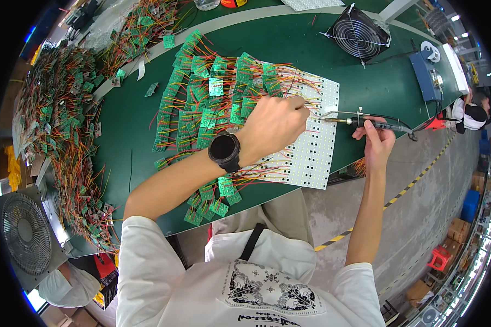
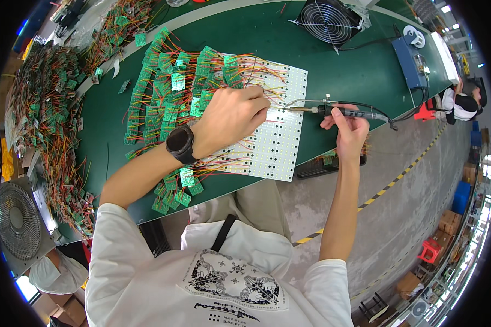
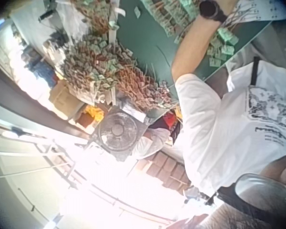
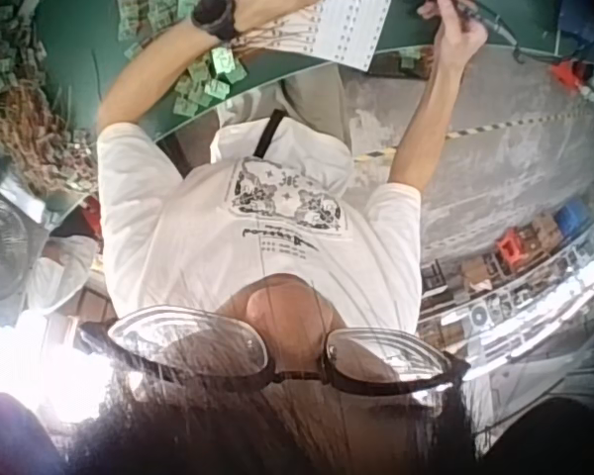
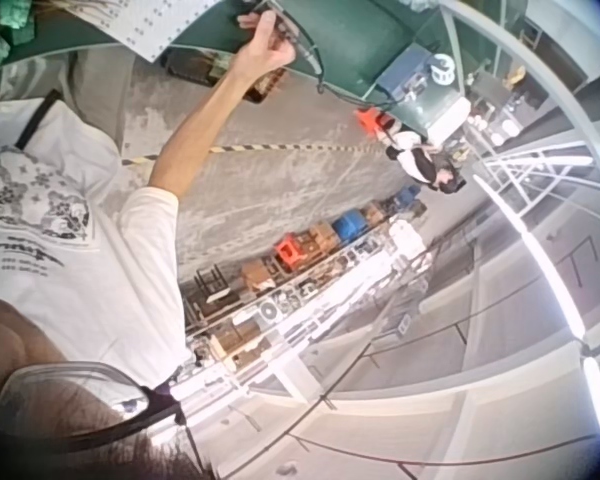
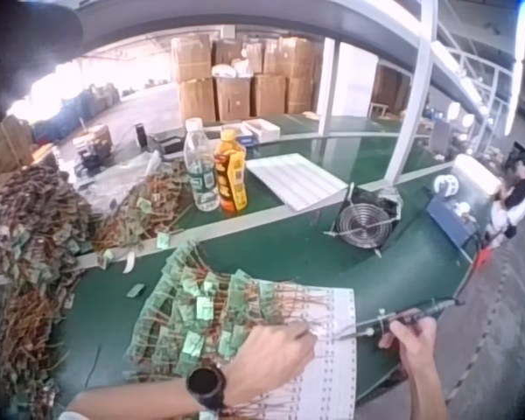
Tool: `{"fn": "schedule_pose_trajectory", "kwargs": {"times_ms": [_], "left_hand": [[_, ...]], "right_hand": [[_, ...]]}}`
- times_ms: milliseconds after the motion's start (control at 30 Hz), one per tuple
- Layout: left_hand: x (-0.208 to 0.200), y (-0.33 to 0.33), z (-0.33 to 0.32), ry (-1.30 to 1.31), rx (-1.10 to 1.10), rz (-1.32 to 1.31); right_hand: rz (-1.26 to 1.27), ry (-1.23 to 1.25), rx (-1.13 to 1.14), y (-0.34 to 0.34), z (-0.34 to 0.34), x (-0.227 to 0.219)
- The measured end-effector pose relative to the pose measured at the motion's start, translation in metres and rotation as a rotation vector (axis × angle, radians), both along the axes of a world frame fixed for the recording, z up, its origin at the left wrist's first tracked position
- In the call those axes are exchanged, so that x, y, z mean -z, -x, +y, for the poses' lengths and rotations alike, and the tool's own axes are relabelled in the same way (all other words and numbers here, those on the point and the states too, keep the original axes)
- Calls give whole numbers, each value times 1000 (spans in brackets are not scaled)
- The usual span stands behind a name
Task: The person solders wires from small circuit boards onto an LED panel using a soldering iron. After finishing, the person moves the completed panel onto a pile, places a new LED panel onto the table, and solders circuit board wires onto it.
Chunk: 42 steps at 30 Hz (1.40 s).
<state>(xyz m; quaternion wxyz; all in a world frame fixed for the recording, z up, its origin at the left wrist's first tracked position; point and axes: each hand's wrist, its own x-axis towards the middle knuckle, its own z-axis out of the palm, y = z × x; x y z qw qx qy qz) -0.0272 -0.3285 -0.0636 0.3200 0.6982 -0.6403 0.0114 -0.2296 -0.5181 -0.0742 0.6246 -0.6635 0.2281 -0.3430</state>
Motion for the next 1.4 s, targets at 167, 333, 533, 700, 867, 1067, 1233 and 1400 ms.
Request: {"fn": "schedule_pose_trajectory", "kwargs": {"times_ms": [167, 333, 533, 700, 867, 1067, 1233, 1400], "left_hand": [[1, 0, 0, 6, 3, 11], [0, -1, 1, 21, 3, 7], [-20, 3, 4, 19, 36, 33], [-20, -2, 8, -16, 300, -2], [-9, 1, 4, -48, 216, -73], [-9, 7, 3, -25, 124, -51], [-10, 6, 4, 35, 96, 13], [-10, 5, 6, -2, 62, -69]], "right_hand": [[-37, -8, 19, 0, 0, 1], [-53, -27, 34, 0, 0, 1], [-92, -78, 45, 1, -1, 0], [-100, -107, 66, 0, 0, 1], [-100, -108, 74, 1, -1, 1], [-92, -98, 53, 1, -2, 2], [-109, -102, 50, 1, -2, 2], [-99, -84, 24, 1, -1, 1]]}}
